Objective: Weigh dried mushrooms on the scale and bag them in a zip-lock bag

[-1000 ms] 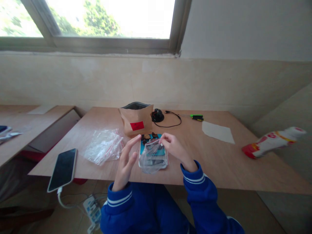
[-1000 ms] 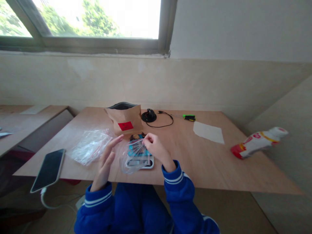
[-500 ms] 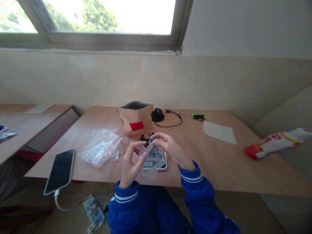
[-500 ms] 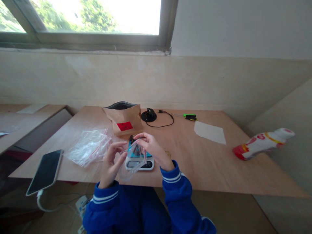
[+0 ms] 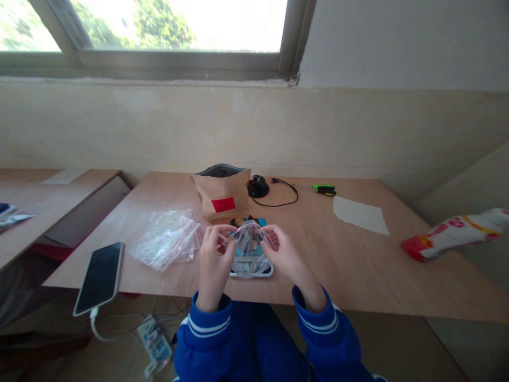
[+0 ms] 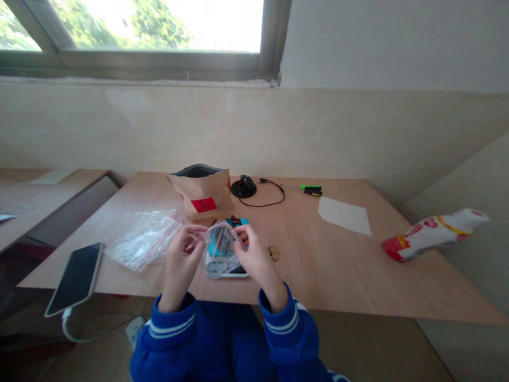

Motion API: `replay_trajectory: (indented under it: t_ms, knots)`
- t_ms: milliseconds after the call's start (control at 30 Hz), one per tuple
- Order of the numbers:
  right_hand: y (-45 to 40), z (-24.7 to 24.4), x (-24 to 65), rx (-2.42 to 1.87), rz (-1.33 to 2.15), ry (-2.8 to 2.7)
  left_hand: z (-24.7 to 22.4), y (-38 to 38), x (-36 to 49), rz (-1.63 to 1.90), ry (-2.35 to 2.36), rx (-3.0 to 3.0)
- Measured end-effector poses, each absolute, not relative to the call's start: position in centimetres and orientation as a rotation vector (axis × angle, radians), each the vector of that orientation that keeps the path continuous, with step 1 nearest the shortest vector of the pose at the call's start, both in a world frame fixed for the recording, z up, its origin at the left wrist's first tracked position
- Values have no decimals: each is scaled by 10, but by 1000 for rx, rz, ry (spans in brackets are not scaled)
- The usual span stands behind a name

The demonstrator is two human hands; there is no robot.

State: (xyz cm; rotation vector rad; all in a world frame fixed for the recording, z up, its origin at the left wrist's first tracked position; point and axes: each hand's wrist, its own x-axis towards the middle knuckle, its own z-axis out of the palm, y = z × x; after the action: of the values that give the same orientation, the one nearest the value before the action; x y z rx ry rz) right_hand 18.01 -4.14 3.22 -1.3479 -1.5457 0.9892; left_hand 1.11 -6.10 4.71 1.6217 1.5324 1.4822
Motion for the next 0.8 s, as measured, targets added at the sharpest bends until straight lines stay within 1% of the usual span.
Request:
replay_trajectory:
  t_ms: [100,167,233,333,467,633,700,800]
  knots:
    - [-38,39,191,-1443,979,-1582,55,-61,1,1489,1735,1702]
    - [-35,48,197,-1468,1022,-1624,62,-62,-4,1458,1757,1781]
    - [-33,59,203,-1469,1080,-1659,67,-64,-9,1391,1647,1908]
    - [-30,72,210,-1431,1167,-1657,68,-65,-18,1280,1316,2018]
    - [-25,78,212,-1397,1253,-1601,46,-62,-29,1157,983,1925]
    - [-19,77,203,-1411,1361,-1432,13,-59,-33,1214,829,1716]
    - [-18,76,198,-1412,1347,-1405,9,-59,-30,1222,810,1644]
    - [-18,74,191,-1395,1338,-1451,8,-60,-22,1270,902,1580]
